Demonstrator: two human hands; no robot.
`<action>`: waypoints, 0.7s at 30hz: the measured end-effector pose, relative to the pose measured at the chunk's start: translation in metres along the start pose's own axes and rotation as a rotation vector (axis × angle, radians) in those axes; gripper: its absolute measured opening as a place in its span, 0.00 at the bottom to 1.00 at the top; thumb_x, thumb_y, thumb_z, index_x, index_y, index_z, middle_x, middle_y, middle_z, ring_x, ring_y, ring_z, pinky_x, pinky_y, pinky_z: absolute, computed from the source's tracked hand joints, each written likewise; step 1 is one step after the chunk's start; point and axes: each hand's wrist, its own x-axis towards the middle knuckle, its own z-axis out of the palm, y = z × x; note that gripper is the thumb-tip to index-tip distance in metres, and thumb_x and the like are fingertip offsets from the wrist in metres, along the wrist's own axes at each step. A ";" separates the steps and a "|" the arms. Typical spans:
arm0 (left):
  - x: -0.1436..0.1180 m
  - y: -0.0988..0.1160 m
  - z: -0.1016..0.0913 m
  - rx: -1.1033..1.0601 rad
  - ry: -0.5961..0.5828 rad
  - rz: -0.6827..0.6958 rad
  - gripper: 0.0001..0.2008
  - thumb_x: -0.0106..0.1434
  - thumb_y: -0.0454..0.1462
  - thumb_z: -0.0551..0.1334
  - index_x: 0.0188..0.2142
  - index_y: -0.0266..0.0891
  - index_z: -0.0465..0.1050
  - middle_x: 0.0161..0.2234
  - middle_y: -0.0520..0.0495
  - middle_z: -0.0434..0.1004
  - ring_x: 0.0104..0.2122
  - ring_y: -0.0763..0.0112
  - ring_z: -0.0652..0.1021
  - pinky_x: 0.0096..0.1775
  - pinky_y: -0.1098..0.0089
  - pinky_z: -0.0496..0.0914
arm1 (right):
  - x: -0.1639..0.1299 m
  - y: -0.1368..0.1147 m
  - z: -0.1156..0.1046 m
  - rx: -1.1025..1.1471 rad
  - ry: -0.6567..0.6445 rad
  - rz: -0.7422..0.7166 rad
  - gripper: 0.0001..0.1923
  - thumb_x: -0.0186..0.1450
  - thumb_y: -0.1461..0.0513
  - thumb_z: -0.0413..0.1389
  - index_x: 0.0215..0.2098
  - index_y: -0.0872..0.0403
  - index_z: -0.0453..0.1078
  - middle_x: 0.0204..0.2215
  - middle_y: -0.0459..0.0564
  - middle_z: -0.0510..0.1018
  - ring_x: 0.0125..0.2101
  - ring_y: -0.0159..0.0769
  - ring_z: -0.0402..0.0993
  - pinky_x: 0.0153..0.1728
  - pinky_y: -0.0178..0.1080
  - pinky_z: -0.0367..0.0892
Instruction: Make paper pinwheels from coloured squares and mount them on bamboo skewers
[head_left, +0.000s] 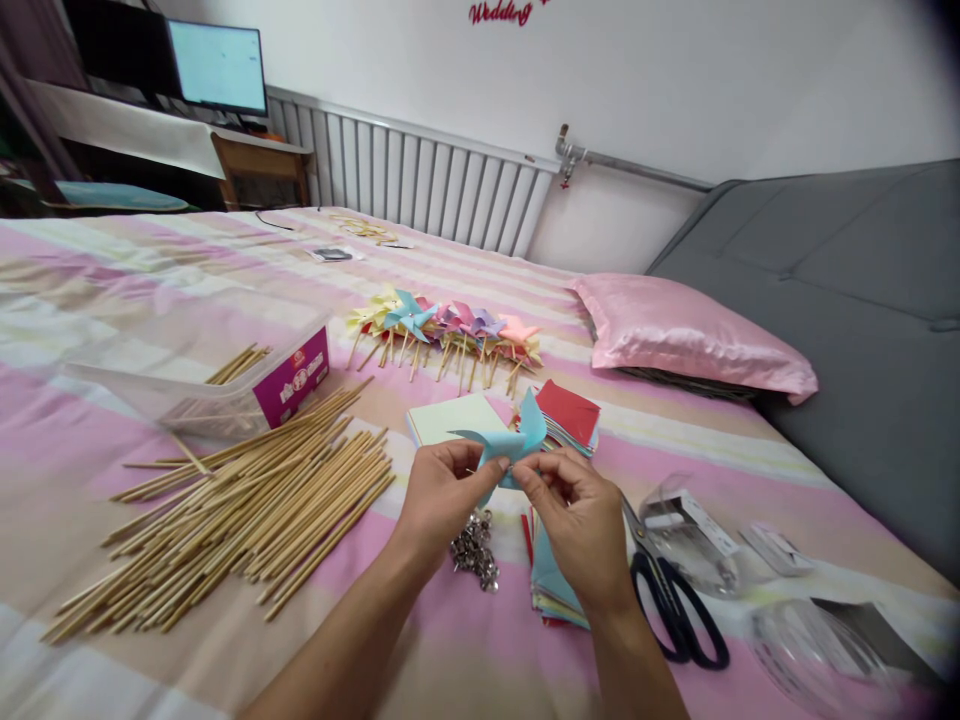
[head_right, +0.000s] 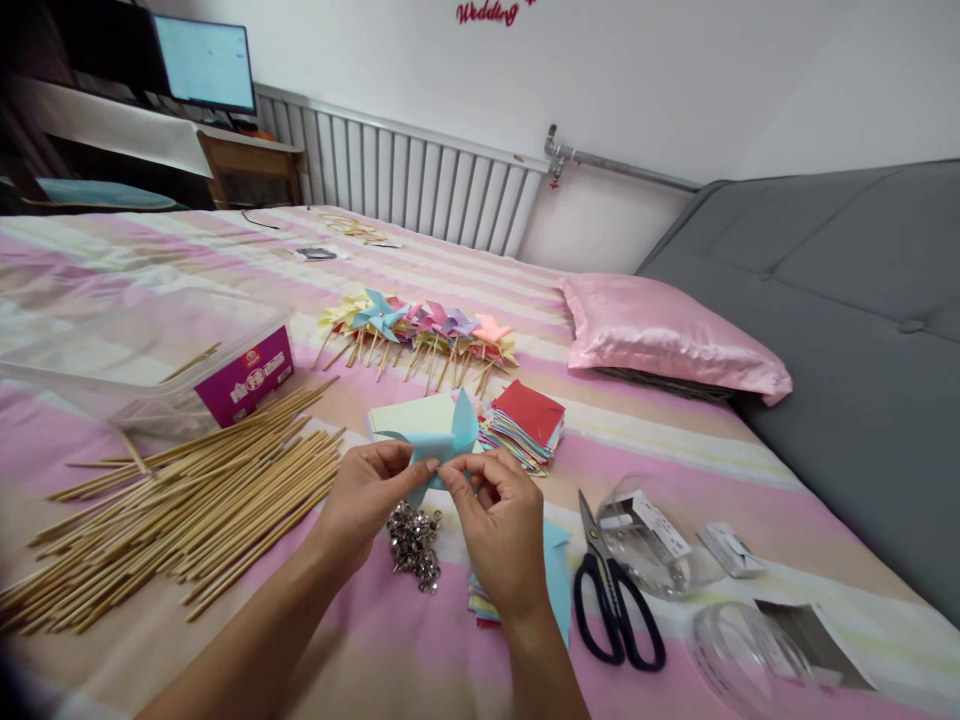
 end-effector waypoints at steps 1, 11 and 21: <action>0.000 -0.001 0.000 0.007 -0.001 0.006 0.11 0.44 0.39 0.70 0.22 0.33 0.75 0.16 0.55 0.64 0.18 0.80 0.61 0.22 0.76 0.53 | 0.000 0.000 0.000 0.008 -0.007 0.008 0.08 0.61 0.57 0.58 0.27 0.53 0.73 0.24 0.43 0.68 0.22 0.28 0.58 0.23 0.32 0.55; -0.001 0.002 0.002 0.107 0.008 0.123 0.08 0.50 0.39 0.67 0.24 0.34 0.77 0.22 0.50 0.73 0.22 0.78 0.66 0.23 0.76 0.58 | 0.000 0.004 0.000 0.140 -0.029 0.074 0.10 0.61 0.56 0.57 0.27 0.54 0.70 0.25 0.44 0.67 0.26 0.30 0.60 0.27 0.34 0.57; -0.001 0.002 0.001 0.084 0.023 0.137 0.06 0.49 0.37 0.68 0.24 0.35 0.78 0.19 0.52 0.71 0.20 0.79 0.66 0.23 0.77 0.60 | 0.000 0.003 0.005 0.161 0.046 0.061 0.24 0.59 0.56 0.59 0.52 0.50 0.61 0.47 0.52 0.73 0.47 0.41 0.68 0.45 0.43 0.63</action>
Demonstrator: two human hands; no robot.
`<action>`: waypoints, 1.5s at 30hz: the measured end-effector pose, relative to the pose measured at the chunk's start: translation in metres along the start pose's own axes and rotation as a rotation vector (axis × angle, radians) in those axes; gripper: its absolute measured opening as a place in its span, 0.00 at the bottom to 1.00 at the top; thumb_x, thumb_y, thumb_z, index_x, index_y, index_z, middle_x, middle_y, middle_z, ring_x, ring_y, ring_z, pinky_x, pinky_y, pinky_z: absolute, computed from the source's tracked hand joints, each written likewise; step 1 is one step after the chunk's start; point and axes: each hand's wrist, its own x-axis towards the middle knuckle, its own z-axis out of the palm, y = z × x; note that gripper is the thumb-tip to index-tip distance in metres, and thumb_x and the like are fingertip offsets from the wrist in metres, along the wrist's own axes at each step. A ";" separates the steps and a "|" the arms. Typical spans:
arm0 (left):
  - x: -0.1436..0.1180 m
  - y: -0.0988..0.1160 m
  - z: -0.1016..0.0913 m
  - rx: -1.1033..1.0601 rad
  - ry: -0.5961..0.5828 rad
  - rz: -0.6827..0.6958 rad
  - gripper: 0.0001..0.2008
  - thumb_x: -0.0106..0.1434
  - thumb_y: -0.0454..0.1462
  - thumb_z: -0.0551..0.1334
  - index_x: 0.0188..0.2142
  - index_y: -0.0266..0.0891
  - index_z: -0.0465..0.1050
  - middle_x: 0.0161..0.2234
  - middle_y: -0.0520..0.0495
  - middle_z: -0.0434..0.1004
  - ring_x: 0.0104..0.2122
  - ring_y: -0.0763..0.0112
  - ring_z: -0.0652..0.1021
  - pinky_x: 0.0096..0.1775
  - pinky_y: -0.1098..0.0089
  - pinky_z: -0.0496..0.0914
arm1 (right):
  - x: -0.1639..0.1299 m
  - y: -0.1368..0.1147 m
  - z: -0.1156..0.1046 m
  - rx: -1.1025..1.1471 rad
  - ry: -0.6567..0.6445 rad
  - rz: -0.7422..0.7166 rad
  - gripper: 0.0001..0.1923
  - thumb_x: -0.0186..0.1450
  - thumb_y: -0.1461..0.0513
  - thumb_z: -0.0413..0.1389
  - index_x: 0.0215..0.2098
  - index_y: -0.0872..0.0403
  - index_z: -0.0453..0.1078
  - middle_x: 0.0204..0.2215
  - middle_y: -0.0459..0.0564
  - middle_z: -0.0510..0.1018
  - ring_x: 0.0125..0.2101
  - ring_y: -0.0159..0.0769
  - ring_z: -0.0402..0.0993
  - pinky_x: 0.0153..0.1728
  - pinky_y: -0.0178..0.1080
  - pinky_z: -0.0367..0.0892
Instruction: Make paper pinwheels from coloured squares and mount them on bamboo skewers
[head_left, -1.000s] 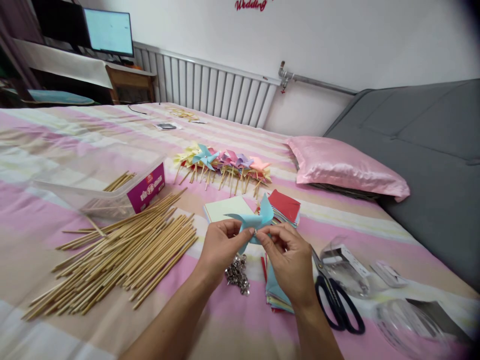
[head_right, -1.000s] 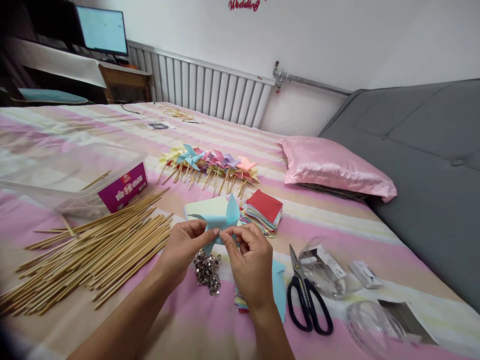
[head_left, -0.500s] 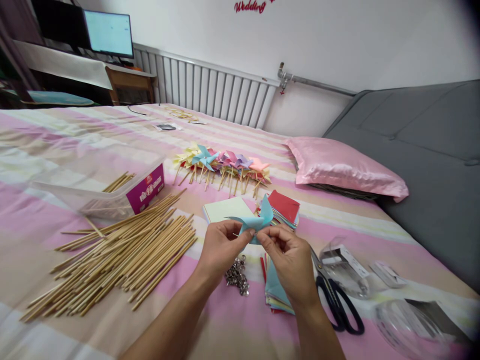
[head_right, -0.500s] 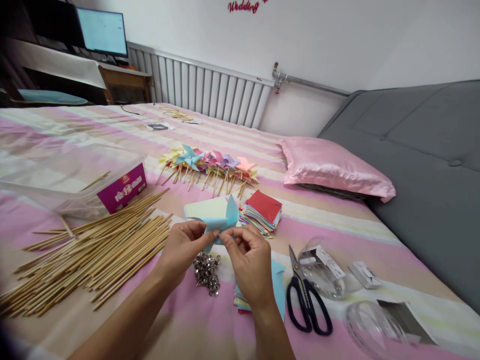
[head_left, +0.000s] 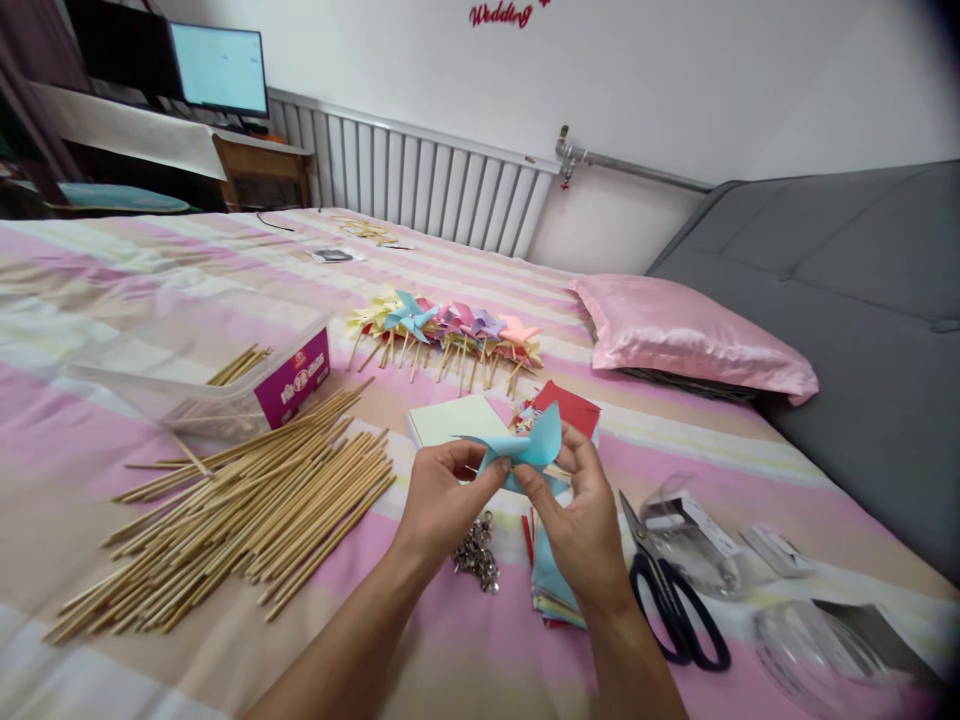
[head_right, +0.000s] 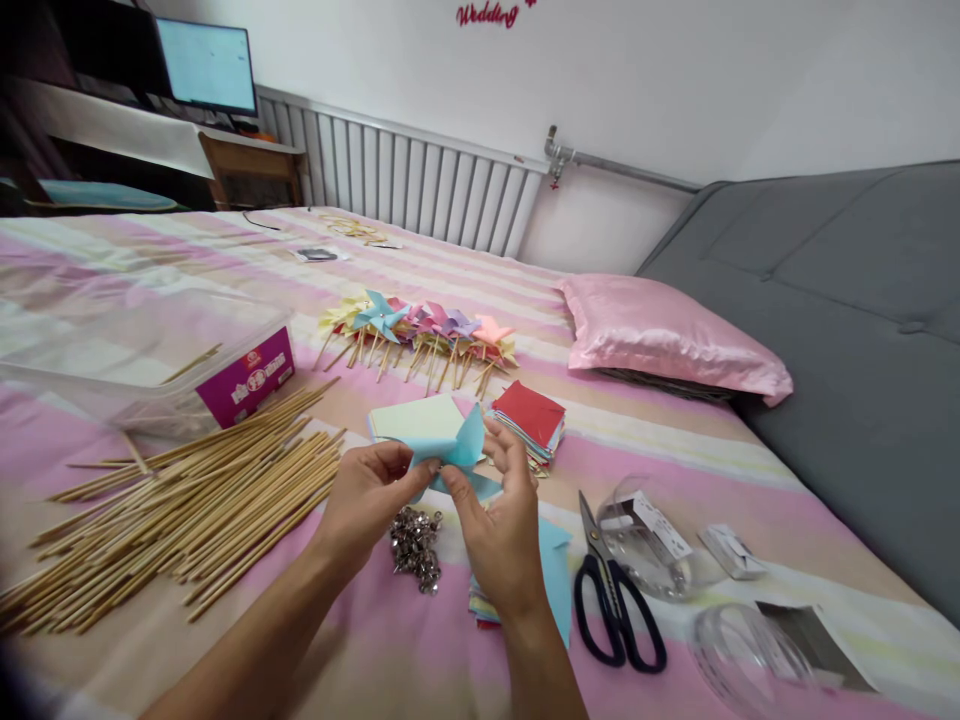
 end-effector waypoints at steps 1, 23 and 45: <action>0.000 0.000 0.000 -0.003 -0.001 -0.001 0.06 0.49 0.37 0.68 0.24 0.35 0.78 0.19 0.52 0.72 0.20 0.79 0.66 0.23 0.77 0.60 | 0.000 0.000 0.000 0.020 -0.035 -0.001 0.23 0.60 0.57 0.58 0.52 0.50 0.61 0.47 0.52 0.73 0.47 0.41 0.69 0.46 0.43 0.64; 0.000 0.007 0.005 -0.193 -0.034 -0.083 0.09 0.42 0.34 0.71 0.26 0.34 0.78 0.22 0.49 0.78 0.25 0.72 0.75 0.30 0.74 0.67 | 0.001 -0.001 -0.001 -0.024 -0.084 -0.060 0.10 0.62 0.60 0.57 0.41 0.51 0.74 0.41 0.49 0.79 0.44 0.42 0.72 0.46 0.43 0.64; -0.004 0.006 0.006 -0.085 0.053 -0.091 0.08 0.42 0.35 0.70 0.23 0.32 0.75 0.18 0.50 0.72 0.19 0.76 0.69 0.21 0.76 0.60 | 0.002 0.002 -0.001 0.060 -0.097 0.013 0.12 0.60 0.56 0.59 0.40 0.52 0.75 0.38 0.50 0.80 0.42 0.42 0.74 0.46 0.44 0.66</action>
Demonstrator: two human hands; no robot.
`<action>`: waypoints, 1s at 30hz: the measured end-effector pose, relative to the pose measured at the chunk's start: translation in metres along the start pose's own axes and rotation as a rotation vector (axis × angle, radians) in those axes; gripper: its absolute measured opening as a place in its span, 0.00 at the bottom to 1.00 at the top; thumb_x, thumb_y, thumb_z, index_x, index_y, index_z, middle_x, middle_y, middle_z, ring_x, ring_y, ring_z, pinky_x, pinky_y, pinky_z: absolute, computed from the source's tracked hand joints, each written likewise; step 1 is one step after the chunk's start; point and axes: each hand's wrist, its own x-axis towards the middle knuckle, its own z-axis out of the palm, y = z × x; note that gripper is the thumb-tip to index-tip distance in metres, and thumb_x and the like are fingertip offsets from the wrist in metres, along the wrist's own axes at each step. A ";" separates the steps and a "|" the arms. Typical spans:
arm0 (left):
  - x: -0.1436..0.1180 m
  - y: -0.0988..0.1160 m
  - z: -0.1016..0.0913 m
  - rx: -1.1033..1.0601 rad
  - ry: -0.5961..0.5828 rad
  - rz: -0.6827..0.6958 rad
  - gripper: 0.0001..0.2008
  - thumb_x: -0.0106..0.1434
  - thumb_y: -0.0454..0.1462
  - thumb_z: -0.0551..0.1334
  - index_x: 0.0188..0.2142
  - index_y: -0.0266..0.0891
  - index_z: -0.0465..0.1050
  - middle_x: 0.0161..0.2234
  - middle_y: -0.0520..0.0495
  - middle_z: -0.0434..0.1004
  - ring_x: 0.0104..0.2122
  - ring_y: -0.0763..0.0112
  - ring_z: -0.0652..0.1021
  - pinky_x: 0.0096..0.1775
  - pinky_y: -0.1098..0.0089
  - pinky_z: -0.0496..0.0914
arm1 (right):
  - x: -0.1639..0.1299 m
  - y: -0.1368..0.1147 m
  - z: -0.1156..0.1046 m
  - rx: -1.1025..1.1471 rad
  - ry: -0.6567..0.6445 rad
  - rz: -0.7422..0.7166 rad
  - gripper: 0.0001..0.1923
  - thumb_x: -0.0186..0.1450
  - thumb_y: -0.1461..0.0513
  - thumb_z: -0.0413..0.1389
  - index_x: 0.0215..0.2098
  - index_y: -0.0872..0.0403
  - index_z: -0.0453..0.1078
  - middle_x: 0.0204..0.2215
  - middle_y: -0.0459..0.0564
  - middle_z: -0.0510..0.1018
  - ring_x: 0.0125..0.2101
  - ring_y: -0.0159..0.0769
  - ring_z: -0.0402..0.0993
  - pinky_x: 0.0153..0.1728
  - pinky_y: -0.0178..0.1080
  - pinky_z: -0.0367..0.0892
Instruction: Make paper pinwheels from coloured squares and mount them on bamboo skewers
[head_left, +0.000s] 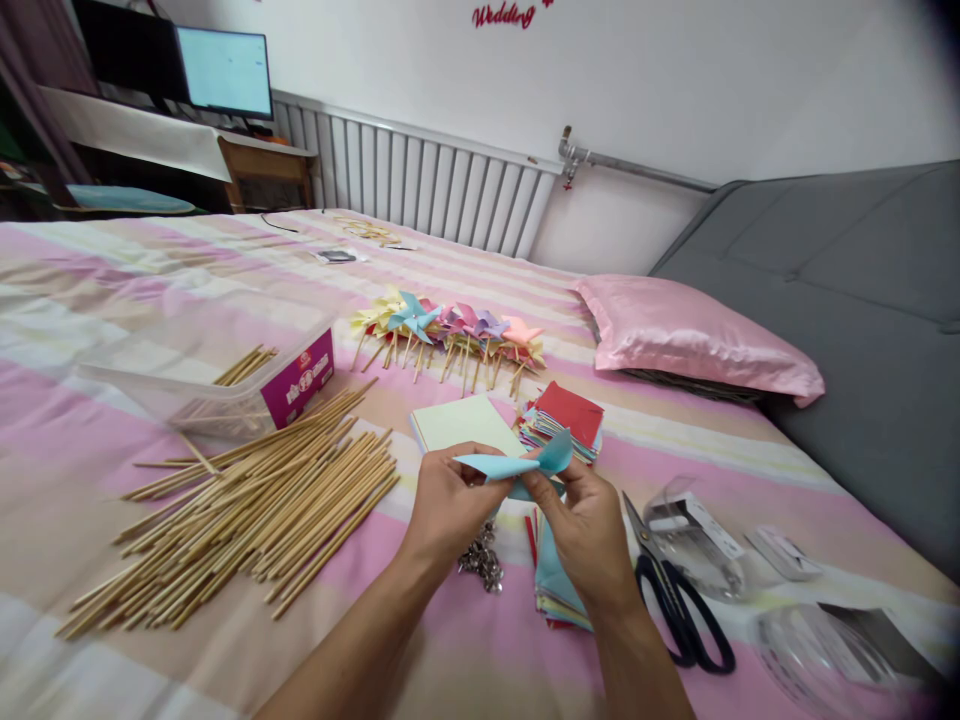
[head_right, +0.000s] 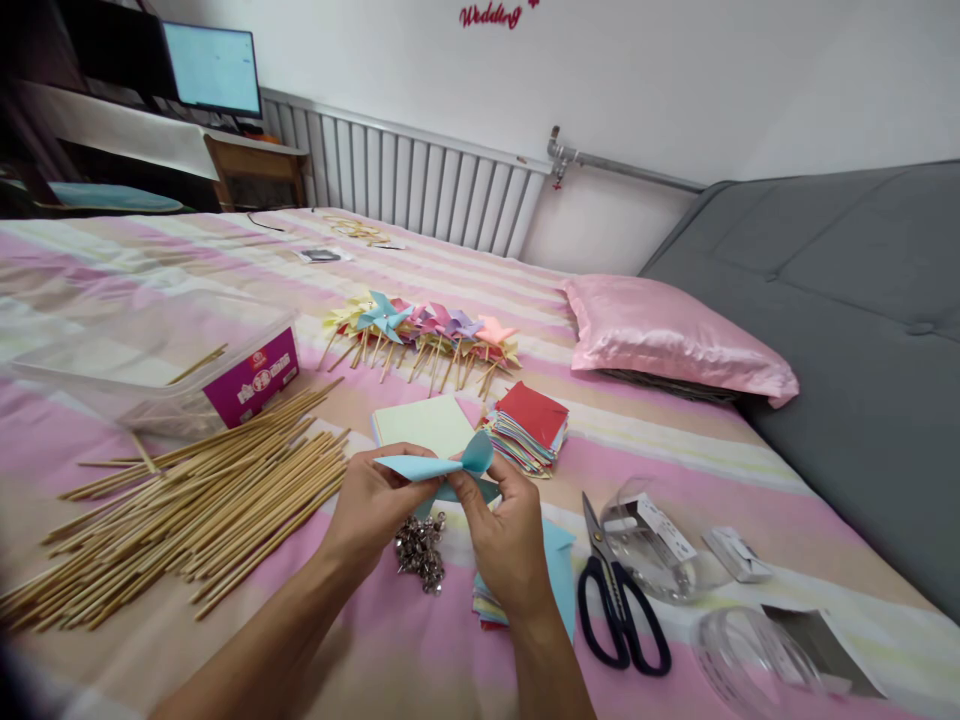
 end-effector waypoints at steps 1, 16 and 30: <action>0.000 -0.001 0.000 0.008 -0.002 0.004 0.08 0.43 0.35 0.70 0.23 0.33 0.76 0.18 0.50 0.73 0.19 0.76 0.69 0.22 0.76 0.61 | 0.000 0.000 0.000 0.002 0.001 0.003 0.11 0.60 0.56 0.59 0.39 0.52 0.75 0.37 0.49 0.80 0.41 0.42 0.74 0.45 0.43 0.66; 0.000 0.003 0.002 -0.044 -0.159 -0.026 0.05 0.45 0.34 0.68 0.24 0.34 0.77 0.20 0.50 0.74 0.22 0.74 0.71 0.27 0.75 0.63 | 0.000 0.000 -0.001 0.021 0.027 -0.015 0.11 0.59 0.59 0.59 0.39 0.54 0.75 0.38 0.51 0.81 0.40 0.42 0.75 0.43 0.43 0.67; 0.003 -0.001 -0.006 -0.092 -0.159 -0.155 0.09 0.44 0.36 0.70 0.21 0.34 0.72 0.18 0.53 0.71 0.19 0.79 0.67 0.23 0.77 0.57 | 0.001 0.003 -0.004 0.259 -0.099 0.129 0.11 0.58 0.59 0.60 0.40 0.52 0.76 0.38 0.50 0.81 0.41 0.42 0.76 0.47 0.46 0.67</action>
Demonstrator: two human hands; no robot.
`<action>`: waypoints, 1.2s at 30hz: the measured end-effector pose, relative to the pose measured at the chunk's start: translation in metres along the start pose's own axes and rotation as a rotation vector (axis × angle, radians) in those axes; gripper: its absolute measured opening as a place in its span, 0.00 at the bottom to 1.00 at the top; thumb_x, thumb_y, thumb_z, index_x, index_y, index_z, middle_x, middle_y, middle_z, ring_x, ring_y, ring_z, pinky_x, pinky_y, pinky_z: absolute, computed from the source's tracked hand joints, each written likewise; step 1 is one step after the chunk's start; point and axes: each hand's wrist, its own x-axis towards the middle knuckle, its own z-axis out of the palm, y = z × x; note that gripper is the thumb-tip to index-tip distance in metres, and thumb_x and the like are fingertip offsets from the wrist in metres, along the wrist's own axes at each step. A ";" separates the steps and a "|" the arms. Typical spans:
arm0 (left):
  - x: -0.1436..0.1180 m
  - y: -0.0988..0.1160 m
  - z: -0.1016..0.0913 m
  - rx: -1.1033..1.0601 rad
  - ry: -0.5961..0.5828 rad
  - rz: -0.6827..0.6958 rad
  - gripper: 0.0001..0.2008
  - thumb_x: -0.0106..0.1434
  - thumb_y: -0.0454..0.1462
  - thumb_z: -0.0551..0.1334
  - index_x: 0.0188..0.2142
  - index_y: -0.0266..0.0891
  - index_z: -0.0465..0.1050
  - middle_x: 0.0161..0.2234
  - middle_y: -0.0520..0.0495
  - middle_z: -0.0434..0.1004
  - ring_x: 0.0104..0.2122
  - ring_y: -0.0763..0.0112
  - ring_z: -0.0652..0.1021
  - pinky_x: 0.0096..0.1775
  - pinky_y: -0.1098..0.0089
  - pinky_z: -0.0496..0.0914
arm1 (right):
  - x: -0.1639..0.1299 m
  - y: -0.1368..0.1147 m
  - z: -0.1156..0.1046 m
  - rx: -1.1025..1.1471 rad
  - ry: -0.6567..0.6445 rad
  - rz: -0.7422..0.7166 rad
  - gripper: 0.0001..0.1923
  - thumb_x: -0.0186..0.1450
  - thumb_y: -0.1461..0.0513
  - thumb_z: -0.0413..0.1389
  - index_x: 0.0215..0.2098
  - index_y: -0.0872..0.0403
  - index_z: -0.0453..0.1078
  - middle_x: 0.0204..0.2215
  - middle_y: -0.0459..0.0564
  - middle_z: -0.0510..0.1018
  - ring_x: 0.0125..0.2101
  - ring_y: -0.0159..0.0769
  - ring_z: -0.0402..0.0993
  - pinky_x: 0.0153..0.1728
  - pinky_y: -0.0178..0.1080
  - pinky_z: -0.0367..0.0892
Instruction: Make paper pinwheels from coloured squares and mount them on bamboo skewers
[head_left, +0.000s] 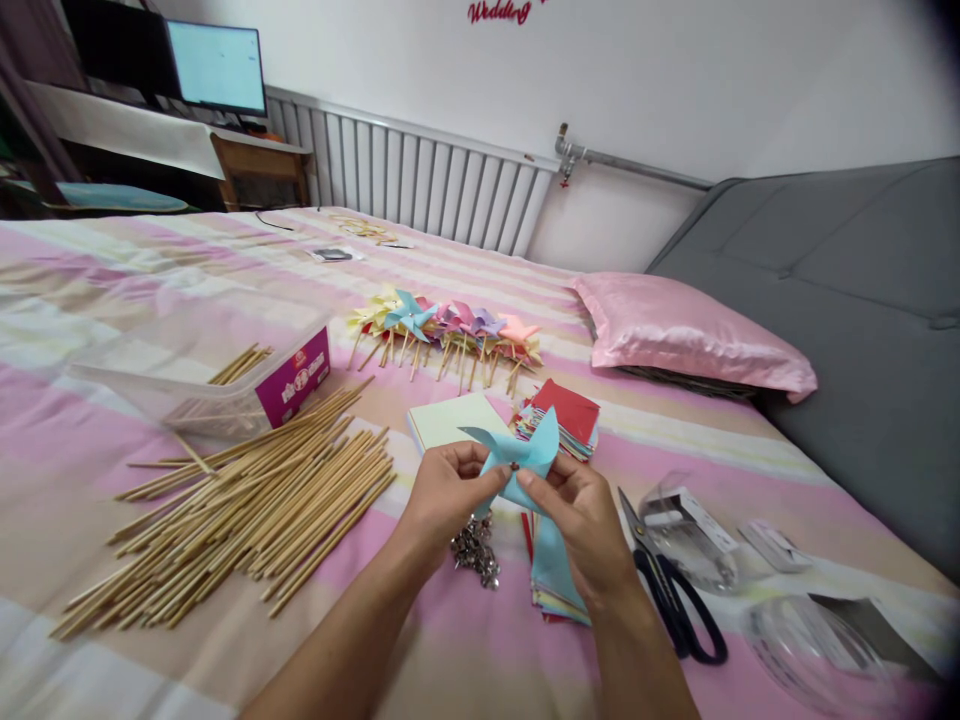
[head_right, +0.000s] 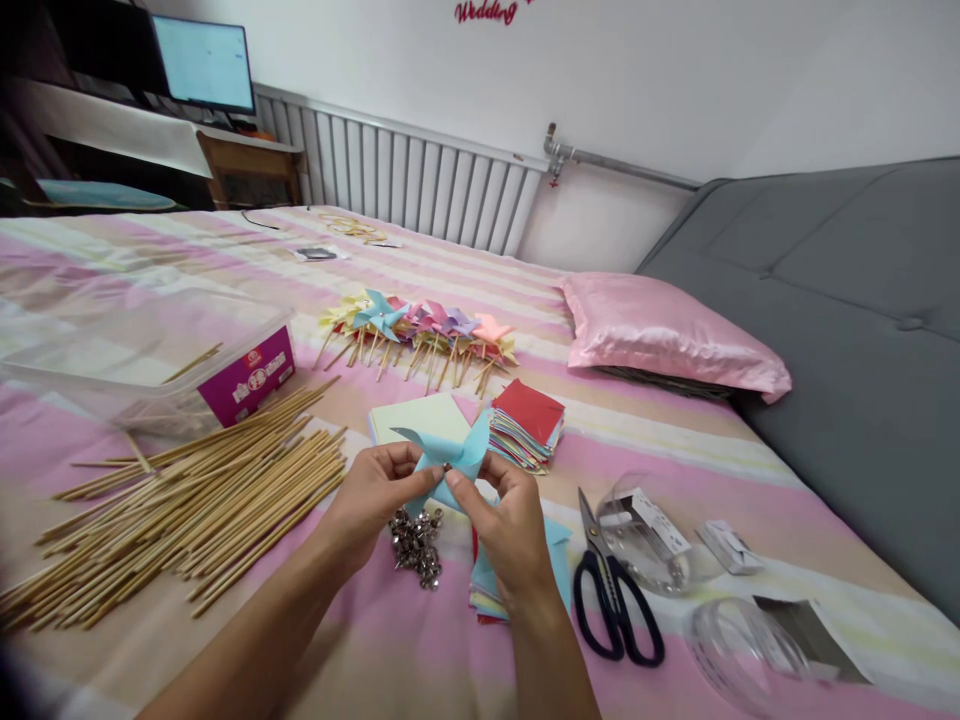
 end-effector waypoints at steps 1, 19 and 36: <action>0.000 0.000 0.001 0.005 -0.002 0.004 0.09 0.43 0.35 0.70 0.22 0.34 0.72 0.18 0.52 0.72 0.19 0.79 0.68 0.24 0.76 0.58 | 0.000 0.001 0.000 -0.005 0.016 0.004 0.10 0.58 0.60 0.61 0.38 0.52 0.77 0.37 0.50 0.81 0.41 0.42 0.76 0.47 0.46 0.67; 0.002 -0.007 0.002 0.146 -0.050 0.058 0.06 0.46 0.32 0.66 0.26 0.34 0.73 0.24 0.50 0.76 0.24 0.75 0.72 0.27 0.76 0.63 | 0.003 0.005 -0.006 -0.039 0.069 0.066 0.11 0.56 0.58 0.62 0.36 0.54 0.76 0.36 0.51 0.81 0.40 0.44 0.76 0.46 0.47 0.67; 0.005 0.004 -0.008 0.188 0.110 0.094 0.19 0.53 0.50 0.64 0.27 0.34 0.76 0.27 0.44 0.78 0.29 0.70 0.74 0.32 0.72 0.65 | 0.007 0.006 -0.007 0.041 0.204 0.055 0.13 0.54 0.59 0.63 0.37 0.56 0.76 0.37 0.52 0.81 0.42 0.44 0.76 0.47 0.46 0.67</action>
